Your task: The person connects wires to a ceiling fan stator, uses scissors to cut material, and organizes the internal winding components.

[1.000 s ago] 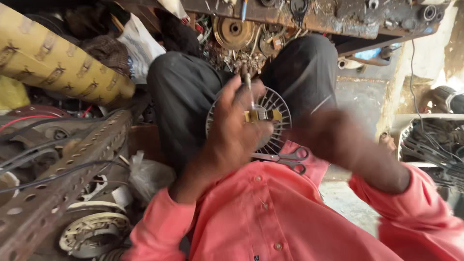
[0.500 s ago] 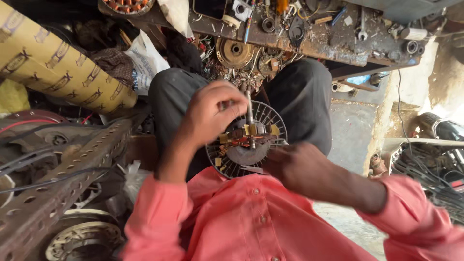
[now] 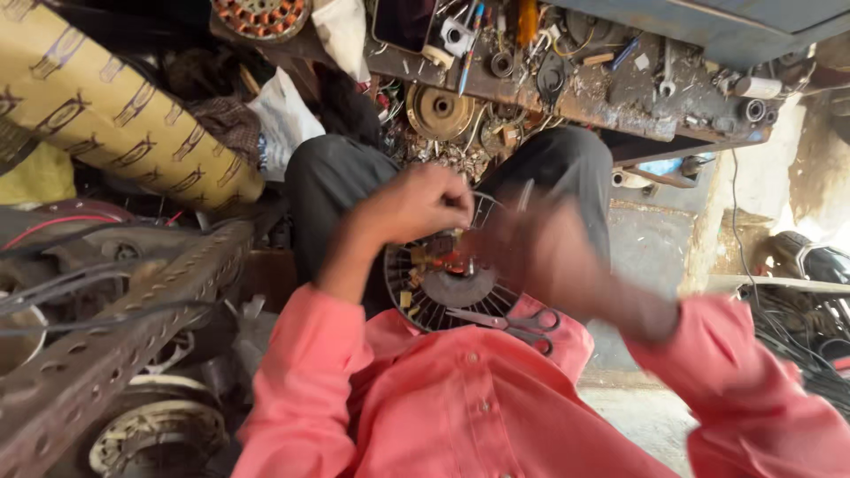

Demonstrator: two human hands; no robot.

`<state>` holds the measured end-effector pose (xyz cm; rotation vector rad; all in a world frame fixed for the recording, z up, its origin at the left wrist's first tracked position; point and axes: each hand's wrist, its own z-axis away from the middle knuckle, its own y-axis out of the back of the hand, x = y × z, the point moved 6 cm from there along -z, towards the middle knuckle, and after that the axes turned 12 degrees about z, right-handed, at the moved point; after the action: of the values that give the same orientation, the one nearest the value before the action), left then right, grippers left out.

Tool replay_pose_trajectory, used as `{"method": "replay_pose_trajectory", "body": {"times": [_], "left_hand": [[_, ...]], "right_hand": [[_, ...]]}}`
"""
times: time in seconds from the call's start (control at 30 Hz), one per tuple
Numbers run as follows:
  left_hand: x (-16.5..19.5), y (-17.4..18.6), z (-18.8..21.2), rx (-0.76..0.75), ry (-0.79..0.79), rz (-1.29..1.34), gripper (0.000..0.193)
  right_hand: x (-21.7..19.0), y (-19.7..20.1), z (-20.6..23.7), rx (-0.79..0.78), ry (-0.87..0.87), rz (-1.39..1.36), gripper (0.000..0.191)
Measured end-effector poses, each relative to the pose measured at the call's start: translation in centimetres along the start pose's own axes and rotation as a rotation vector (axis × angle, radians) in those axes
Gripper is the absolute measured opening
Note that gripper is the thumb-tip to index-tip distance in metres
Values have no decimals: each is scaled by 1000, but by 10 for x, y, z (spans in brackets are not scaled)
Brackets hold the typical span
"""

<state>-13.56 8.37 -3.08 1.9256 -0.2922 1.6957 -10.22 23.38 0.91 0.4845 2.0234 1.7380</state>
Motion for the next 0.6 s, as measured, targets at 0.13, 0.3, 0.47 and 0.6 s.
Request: {"method": "replay_pose_trajectory", "body": {"times": [0.13,0.3,0.47,0.6], "left_hand": [[28,-2,46,498,-229,264,13],[65,-34,65,465,-477,-390,11],[-1,-8,16,512,69,467,17],[-6,1,-1,28,12,53,16]], "right_hand": [[-3,-25,38,-356,-132,-148,12],[50,-21,13,68,-340,-258,11],[54,2,-4,242,-405,-143,6],[5,-10,5,-150,-100,26,21]]}}
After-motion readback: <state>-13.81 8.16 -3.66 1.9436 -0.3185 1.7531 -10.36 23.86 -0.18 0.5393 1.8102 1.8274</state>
